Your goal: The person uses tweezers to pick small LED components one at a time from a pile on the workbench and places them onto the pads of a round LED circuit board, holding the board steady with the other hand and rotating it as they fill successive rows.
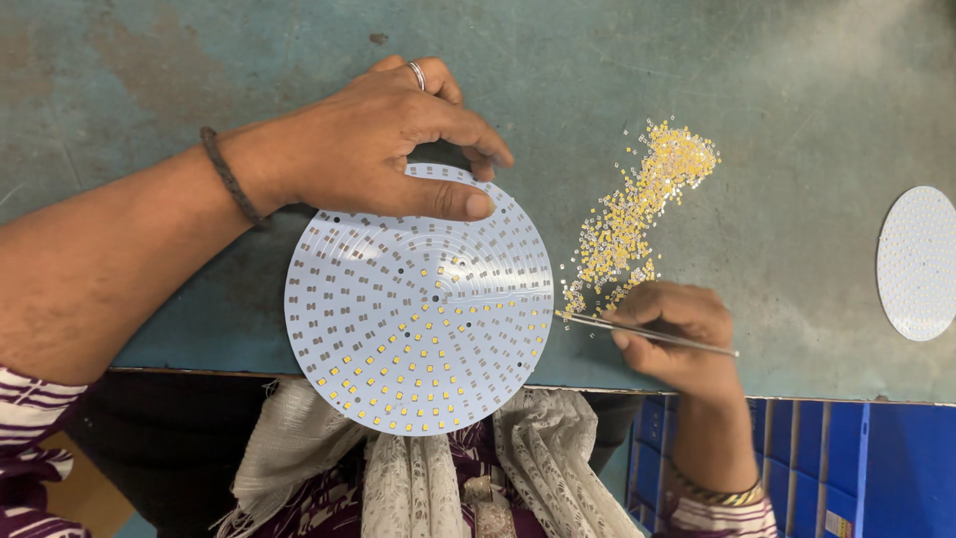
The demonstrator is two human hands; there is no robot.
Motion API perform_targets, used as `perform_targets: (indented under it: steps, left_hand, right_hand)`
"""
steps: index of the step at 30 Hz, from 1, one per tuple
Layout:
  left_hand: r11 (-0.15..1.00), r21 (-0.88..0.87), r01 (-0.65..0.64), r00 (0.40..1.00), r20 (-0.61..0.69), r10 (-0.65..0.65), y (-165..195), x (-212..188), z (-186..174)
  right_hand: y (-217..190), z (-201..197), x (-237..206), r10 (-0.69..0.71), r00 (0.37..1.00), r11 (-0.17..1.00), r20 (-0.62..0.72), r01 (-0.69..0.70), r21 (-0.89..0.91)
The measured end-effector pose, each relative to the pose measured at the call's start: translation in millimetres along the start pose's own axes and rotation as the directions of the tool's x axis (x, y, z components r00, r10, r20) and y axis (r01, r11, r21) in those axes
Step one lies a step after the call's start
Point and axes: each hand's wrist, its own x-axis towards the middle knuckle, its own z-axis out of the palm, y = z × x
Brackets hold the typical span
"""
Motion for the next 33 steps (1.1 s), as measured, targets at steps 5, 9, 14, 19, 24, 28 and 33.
perform_targets:
  steps: [5, 9, 14, 19, 24, 28, 33]
  left_hand:
    - [1.000, 0.011, -0.011, 1.000, -0.001, 0.011, -0.8, 1.1, 0.5]
    - [1.000, 0.005, -0.013, 1.000, -0.001, 0.013, -1.2, 0.6, 1.4]
    - [1.000, -0.005, -0.020, 1.000, 0.001, 0.020, -2.4, 0.1, 1.3]
    - [1.000, -0.007, -0.017, 1.000, 0.000, 0.017, -0.9, -0.6, 0.9]
    - [1.000, 0.008, -0.022, 1.000, 0.001, 0.022, -0.4, 0.5, -0.2]
    - [0.999, 0.004, -0.035, 0.999, 0.000, 0.035, -1.4, -0.7, -0.5]
    - [1.000, 0.006, -0.027, 1.000, 0.004, 0.027, -0.5, -2.5, -2.2]
  right_hand:
    - [-0.6, -13.0, 20.9, -0.027, 0.983, 0.999, 0.179, 0.030, -0.014]
    - [-6.1, -11.6, 26.6, -0.045, 0.976, 0.999, 0.212, 0.047, -0.004]
    - [-11.1, -8.2, 27.5, -0.062, 0.977, 0.998, 0.206, 0.068, -0.019]
    - [-3.1, -10.2, 20.9, -0.057, 0.978, 0.997, 0.203, 0.065, -0.034]
    - [-0.8, -22.4, -10.2, 0.057, 0.997, 0.998, -0.055, -0.057, 0.006]
    - [-11.0, -9.0, -48.2, 0.105, 0.975, 0.994, -0.198, -0.095, 0.058]
    - [-20.5, 17.6, -64.2, 0.034, 0.980, 0.983, -0.198, -0.068, -0.168]
